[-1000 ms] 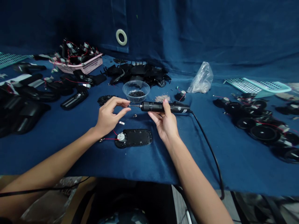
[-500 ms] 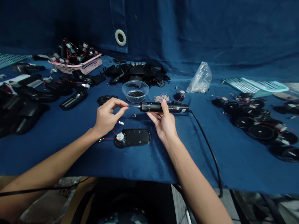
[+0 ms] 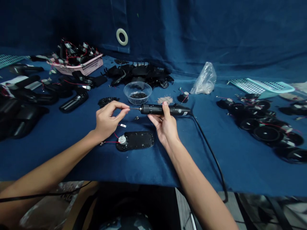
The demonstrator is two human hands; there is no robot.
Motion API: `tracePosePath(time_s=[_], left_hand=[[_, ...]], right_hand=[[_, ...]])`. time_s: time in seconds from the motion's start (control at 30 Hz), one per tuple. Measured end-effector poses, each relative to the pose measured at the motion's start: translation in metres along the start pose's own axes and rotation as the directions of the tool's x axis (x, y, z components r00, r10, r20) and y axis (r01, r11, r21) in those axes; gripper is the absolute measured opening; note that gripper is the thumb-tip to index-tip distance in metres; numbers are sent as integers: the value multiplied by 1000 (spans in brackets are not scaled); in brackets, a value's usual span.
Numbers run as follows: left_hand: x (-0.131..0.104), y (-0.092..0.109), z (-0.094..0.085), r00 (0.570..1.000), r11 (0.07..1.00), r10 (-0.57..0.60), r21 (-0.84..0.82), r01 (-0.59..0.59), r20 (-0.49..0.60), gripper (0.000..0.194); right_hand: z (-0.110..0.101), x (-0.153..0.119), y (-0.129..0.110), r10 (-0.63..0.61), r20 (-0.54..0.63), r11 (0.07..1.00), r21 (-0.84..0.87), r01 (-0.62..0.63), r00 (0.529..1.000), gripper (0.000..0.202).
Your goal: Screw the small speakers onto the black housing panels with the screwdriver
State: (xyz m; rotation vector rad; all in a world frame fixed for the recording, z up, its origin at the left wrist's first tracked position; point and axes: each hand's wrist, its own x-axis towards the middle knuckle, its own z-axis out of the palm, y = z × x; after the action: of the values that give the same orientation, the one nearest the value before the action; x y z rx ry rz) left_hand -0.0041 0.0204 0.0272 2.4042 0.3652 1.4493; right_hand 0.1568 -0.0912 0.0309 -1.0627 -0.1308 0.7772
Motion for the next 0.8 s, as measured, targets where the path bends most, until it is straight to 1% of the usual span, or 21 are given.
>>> tracePosePath(time_s=[0.1, 0.17, 0.23, 0.3, 0.33, 0.4, 0.43, 0.47, 0.5, 0.53, 0.57, 0.6, 0.63, 0.67, 0.7, 0.77, 0.8], left_hand=[[-1, -4, 2, 992, 992, 121, 32, -122, 37, 5], [1, -5, 3, 990, 991, 132, 30, -133, 51, 6], [4, -4, 1, 991, 994, 107, 13, -108, 83, 9], [9, 1, -6, 990, 998, 59, -11, -59, 125, 21], [10, 5, -12, 989, 999, 27, -20, -25, 145, 27], [8, 15, -25, 975, 997, -55, -36, 64, 215, 30], [4, 20, -32, 954, 992, -100, -40, 116, 281, 29], [-2, 25, -39, 916, 985, -141, -36, 166, 376, 31], [-9, 29, -44, 858, 977, -179, -20, 214, 482, 36], [-16, 33, -49, 788, 966, -213, 7, 257, 578, 44], [-23, 35, -51, 717, 955, -247, 41, 293, 652, 53], [-30, 37, -52, 660, 944, -281, 76, 321, 697, 60], [-35, 38, -52, 621, 934, -309, 105, 342, 721, 62], [-39, 38, -50, 601, 927, -326, 121, 355, 730, 61], [-42, 38, -47, 596, 924, -332, 125, 361, 731, 58], [-43, 38, -39, 615, 929, -311, 96, 357, 725, 55], [-43, 37, -35, 626, 933, -293, 72, 353, 722, 55]], right_hand=[[-2, 0, 2, -1, -16, 1000, -21, 1, 1000, 43], [-3, 1, 3, -7, -14, 999, -32, 7, 1000, 43], [-4, 3, 3, -15, -13, 999, -38, 14, 1000, 48], [-4, 5, -1, -64, -22, 998, -3, 64, 998, 50], [-4, 5, -6, -111, -34, 993, 37, 112, 993, 48], [-4, 2, -20, -235, -69, 961, 136, 242, 970, 32], [-3, -1, -30, -306, -87, 932, 174, 317, 948, 24], [-2, -5, -41, -374, -91, 903, 189, 385, 923, 17], [1, -11, -52, -448, -83, 871, 182, 456, 890, 14], [4, -17, -62, -530, -42, 833, 162, 529, 847, 13], [9, -23, -72, -594, 28, 799, 142, 585, 804, 12], [15, -29, -80, -647, 100, 762, 131, 635, 756, 10], [22, -33, -85, -683, 171, 730, 130, 671, 710, 8], [30, -37, -87, -702, 235, 709, 137, 692, 673, 11], [38, -39, -87, -717, 294, 687, 147, 711, 632, 15], [54, -40, -79, -737, 380, 650, 169, 741, 559, 16], [60, -39, -72, -742, 405, 635, 171, 753, 534, 13]])
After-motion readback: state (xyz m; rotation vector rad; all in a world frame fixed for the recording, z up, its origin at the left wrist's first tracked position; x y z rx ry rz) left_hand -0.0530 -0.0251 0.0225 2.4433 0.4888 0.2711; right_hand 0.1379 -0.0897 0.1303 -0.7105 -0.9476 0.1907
